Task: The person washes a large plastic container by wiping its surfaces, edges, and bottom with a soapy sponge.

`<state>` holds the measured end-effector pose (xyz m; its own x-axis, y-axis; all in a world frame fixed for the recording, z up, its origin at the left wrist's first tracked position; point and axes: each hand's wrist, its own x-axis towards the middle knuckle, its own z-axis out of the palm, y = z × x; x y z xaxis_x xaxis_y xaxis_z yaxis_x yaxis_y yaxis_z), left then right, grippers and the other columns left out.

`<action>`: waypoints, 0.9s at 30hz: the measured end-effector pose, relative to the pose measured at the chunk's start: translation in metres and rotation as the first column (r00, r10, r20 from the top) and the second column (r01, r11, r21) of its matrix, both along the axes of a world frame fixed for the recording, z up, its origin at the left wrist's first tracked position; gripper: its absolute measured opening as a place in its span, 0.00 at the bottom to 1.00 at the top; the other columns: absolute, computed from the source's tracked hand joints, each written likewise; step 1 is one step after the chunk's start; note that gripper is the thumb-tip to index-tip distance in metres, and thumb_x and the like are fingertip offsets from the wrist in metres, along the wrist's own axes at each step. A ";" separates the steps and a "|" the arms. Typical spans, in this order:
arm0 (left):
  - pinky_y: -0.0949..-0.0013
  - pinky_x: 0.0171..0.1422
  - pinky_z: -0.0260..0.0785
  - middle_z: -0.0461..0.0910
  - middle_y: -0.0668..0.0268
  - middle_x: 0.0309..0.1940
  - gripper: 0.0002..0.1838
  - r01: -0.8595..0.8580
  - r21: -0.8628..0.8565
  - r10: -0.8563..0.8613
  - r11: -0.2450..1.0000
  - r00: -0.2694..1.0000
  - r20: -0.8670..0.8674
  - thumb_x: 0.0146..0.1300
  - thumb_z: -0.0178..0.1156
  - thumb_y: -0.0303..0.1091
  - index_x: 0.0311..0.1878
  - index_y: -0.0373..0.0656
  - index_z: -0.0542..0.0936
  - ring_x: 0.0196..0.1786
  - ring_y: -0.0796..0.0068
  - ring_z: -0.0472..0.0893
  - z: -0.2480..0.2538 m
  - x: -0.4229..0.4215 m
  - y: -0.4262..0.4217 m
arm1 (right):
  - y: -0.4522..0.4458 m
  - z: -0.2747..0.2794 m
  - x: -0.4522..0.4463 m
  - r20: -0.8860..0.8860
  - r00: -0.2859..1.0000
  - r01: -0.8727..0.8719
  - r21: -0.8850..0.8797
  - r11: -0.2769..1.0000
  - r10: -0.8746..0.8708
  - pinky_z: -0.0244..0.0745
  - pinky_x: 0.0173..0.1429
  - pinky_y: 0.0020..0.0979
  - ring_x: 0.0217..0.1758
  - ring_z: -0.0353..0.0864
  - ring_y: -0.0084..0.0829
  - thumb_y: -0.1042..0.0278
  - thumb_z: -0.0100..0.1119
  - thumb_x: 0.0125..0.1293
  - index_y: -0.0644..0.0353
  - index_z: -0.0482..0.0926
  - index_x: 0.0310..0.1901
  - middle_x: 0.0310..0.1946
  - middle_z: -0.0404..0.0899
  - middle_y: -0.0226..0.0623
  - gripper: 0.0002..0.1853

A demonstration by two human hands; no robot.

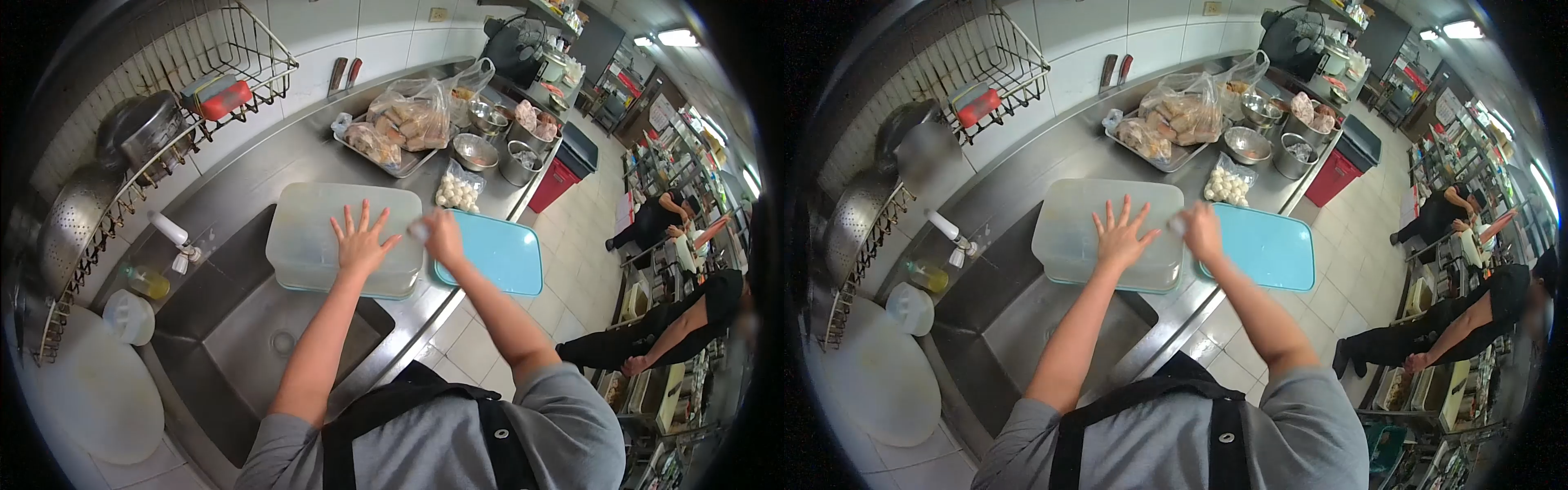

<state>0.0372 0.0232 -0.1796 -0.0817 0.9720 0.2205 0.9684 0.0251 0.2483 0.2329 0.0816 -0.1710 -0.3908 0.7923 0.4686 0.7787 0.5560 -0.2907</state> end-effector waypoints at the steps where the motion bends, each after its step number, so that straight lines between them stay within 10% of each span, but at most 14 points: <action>1: 0.34 0.78 0.24 0.46 0.63 0.80 0.38 0.004 -0.021 -0.004 1.000 1.000 0.006 0.64 0.47 0.71 0.76 0.71 0.59 0.81 0.45 0.40 0.011 0.001 -0.004 | 0.028 0.000 -0.003 -0.012 0.998 0.057 0.037 0.998 -0.056 0.74 0.49 0.46 0.46 0.75 0.47 0.78 0.62 0.49 0.54 0.86 0.39 0.39 0.78 0.42 0.14; 27: 0.32 0.77 0.23 0.43 0.63 0.81 0.45 -0.021 -0.047 0.023 0.999 0.999 0.046 0.56 0.51 0.77 0.75 0.72 0.61 0.81 0.45 0.40 0.010 0.004 0.004 | -0.021 0.015 0.002 0.045 0.996 0.076 -0.137 0.988 -0.071 0.76 0.48 0.42 0.43 0.78 0.46 0.75 0.63 0.47 0.58 0.87 0.38 0.35 0.84 0.42 0.13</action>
